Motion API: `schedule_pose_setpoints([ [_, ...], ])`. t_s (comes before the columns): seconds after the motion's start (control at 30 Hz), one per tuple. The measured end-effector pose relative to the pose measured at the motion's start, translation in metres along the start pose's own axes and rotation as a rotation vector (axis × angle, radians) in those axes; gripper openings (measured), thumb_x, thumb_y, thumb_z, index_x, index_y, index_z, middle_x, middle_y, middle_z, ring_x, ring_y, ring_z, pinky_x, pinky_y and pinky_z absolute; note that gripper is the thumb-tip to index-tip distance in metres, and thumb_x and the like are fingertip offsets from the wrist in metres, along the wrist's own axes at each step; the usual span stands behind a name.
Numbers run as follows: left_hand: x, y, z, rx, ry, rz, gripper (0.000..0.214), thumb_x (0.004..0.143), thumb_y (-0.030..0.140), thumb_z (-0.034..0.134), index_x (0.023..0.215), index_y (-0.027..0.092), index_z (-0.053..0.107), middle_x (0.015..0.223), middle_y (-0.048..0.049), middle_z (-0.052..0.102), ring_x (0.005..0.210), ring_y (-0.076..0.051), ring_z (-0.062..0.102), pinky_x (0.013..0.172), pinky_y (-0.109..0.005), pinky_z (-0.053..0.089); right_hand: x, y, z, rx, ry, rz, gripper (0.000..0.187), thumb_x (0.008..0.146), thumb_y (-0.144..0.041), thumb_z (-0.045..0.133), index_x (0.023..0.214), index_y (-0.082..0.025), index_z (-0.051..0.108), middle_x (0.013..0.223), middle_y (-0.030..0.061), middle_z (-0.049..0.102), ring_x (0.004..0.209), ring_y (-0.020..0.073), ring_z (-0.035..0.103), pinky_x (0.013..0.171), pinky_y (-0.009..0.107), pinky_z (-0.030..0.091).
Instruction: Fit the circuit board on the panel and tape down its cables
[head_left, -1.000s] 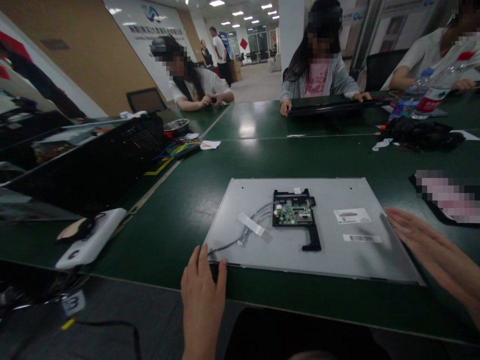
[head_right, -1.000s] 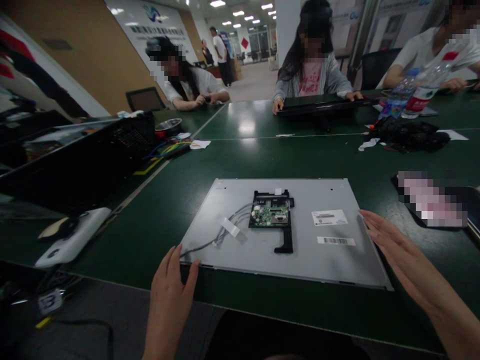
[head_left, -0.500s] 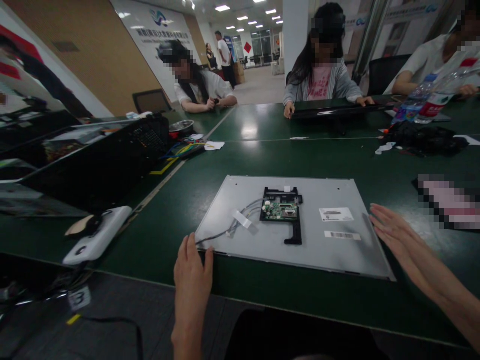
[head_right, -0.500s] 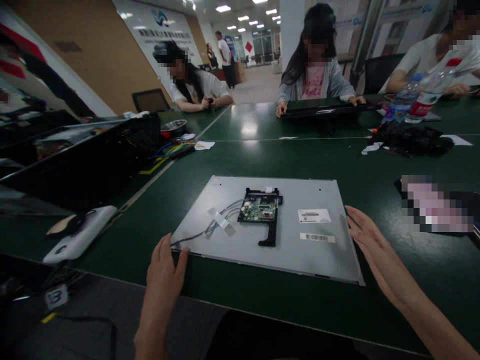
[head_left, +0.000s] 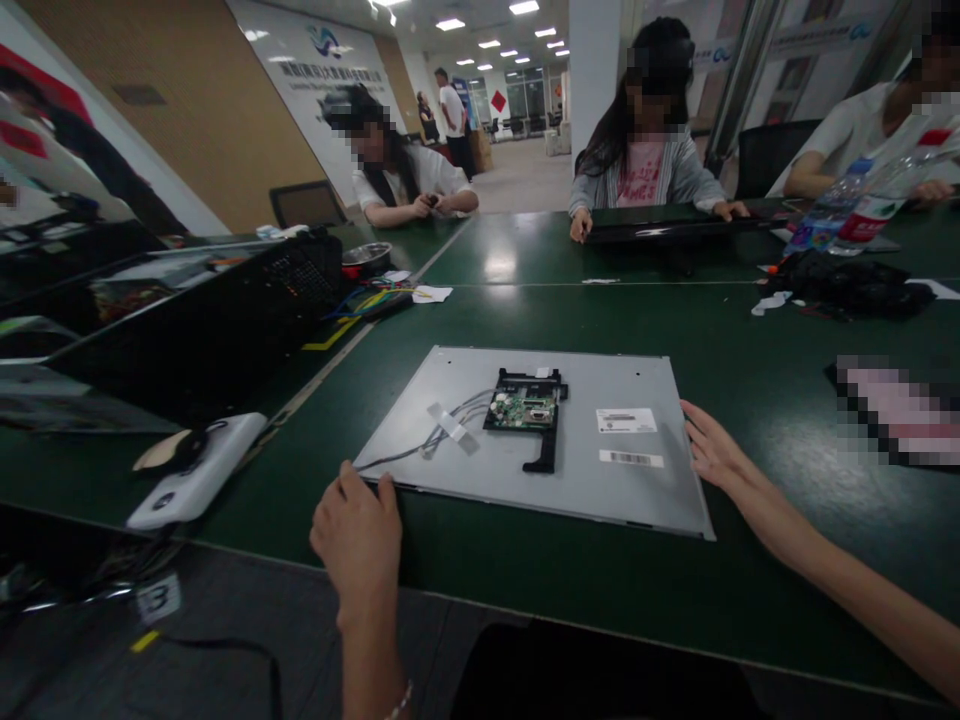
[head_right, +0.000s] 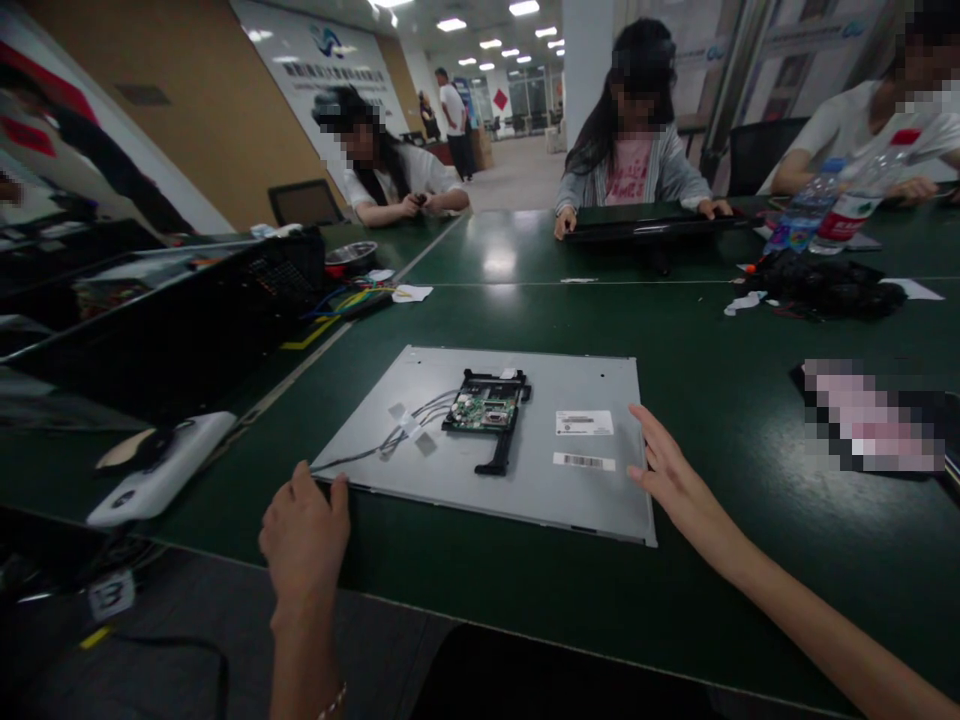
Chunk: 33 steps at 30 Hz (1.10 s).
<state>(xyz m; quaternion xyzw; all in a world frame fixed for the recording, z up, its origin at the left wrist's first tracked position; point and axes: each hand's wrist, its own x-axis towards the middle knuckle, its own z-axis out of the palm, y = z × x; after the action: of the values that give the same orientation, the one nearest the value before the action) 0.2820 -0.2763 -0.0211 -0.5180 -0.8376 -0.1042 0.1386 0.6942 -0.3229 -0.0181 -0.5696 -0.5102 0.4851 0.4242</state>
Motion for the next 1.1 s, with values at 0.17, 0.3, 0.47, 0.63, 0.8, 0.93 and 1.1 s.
schedule_pose_setpoints([
  [0.17,0.005,0.000,0.002,0.000,-0.007,-0.018,0.059,0.097,0.038,0.032,0.141,0.000,0.041,0.124,-0.0265,0.058,0.113,-0.040,0.055,0.091,-0.049,0.045,0.005,0.018,-0.001,-0.081,-0.057,-0.085,0.077,0.088,-0.050,0.053,0.155,-0.038,0.016,0.166,0.0006,0.009,0.148,0.0312,0.018,0.118,0.053,0.019],
  [0.3,0.004,0.002,0.005,-0.052,-0.025,-0.011,0.059,0.098,0.039,0.030,0.141,0.001,0.042,0.130,-0.0267,0.055,0.122,-0.039,0.050,0.099,-0.052,0.040,0.009,0.026,-0.004,-0.065,-0.097,-0.134,0.076,0.090,-0.049,0.053,0.155,-0.039,0.015,0.166,0.0006,0.009,0.149,0.0304,0.017,0.118,0.051,0.020],
  [0.47,-0.005,0.010,0.007,-0.069,-0.021,0.012,0.064,0.098,0.045,0.029,0.141,-0.001,0.040,0.141,-0.0304,0.044,0.135,-0.042,0.037,0.106,-0.057,0.033,0.015,0.036,-0.007,-0.083,-0.147,-0.186,0.073,0.092,-0.046,0.053,0.154,-0.043,0.015,0.166,-0.0027,0.009,0.149,0.0287,0.016,0.119,0.052,0.020],
  [0.63,-0.017,0.019,0.002,-0.064,-0.016,0.021,0.066,0.098,0.046,0.029,0.142,-0.001,0.039,0.144,-0.0310,0.042,0.137,-0.042,0.034,0.107,-0.058,0.031,0.018,0.033,-0.007,-0.165,-0.160,-0.219,0.071,0.092,-0.046,0.052,0.153,-0.042,0.018,0.166,-0.0038,0.004,0.150,0.0289,0.011,0.119,0.054,0.018],
  [0.8,-0.025,0.025,-0.002,-0.079,-0.047,0.009,0.066,0.097,0.046,0.029,0.143,-0.001,0.038,0.146,-0.0299,0.040,0.138,-0.042,0.032,0.108,-0.060,0.029,0.018,0.019,-0.008,-0.332,-0.188,-0.234,0.076,0.088,-0.049,0.057,0.154,-0.041,0.019,0.166,-0.0013,0.003,0.151,0.0307,0.007,0.119,0.056,0.015],
  [0.93,-0.031,0.028,-0.002,-0.091,-0.048,0.013,0.067,0.097,0.047,0.028,0.144,-0.001,0.039,0.147,-0.0281,0.041,0.139,-0.042,0.030,0.109,-0.060,0.028,0.019,0.013,-0.007,-0.443,-0.242,-0.242,0.077,0.087,-0.051,0.058,0.153,-0.043,0.020,0.166,-0.0019,0.002,0.150,0.0341,0.007,0.118,0.060,0.013],
  [1.1,-0.040,0.032,0.002,-0.085,-0.039,0.011,0.068,0.097,0.048,0.027,0.144,0.000,0.040,0.147,-0.0276,0.040,0.141,-0.041,0.029,0.110,-0.058,0.028,0.025,0.002,-0.001,-0.589,-0.308,-0.245,0.079,0.086,-0.048,0.059,0.155,-0.033,0.023,0.166,0.0038,0.003,0.150,0.0336,0.002,0.119,0.055,0.014],
])
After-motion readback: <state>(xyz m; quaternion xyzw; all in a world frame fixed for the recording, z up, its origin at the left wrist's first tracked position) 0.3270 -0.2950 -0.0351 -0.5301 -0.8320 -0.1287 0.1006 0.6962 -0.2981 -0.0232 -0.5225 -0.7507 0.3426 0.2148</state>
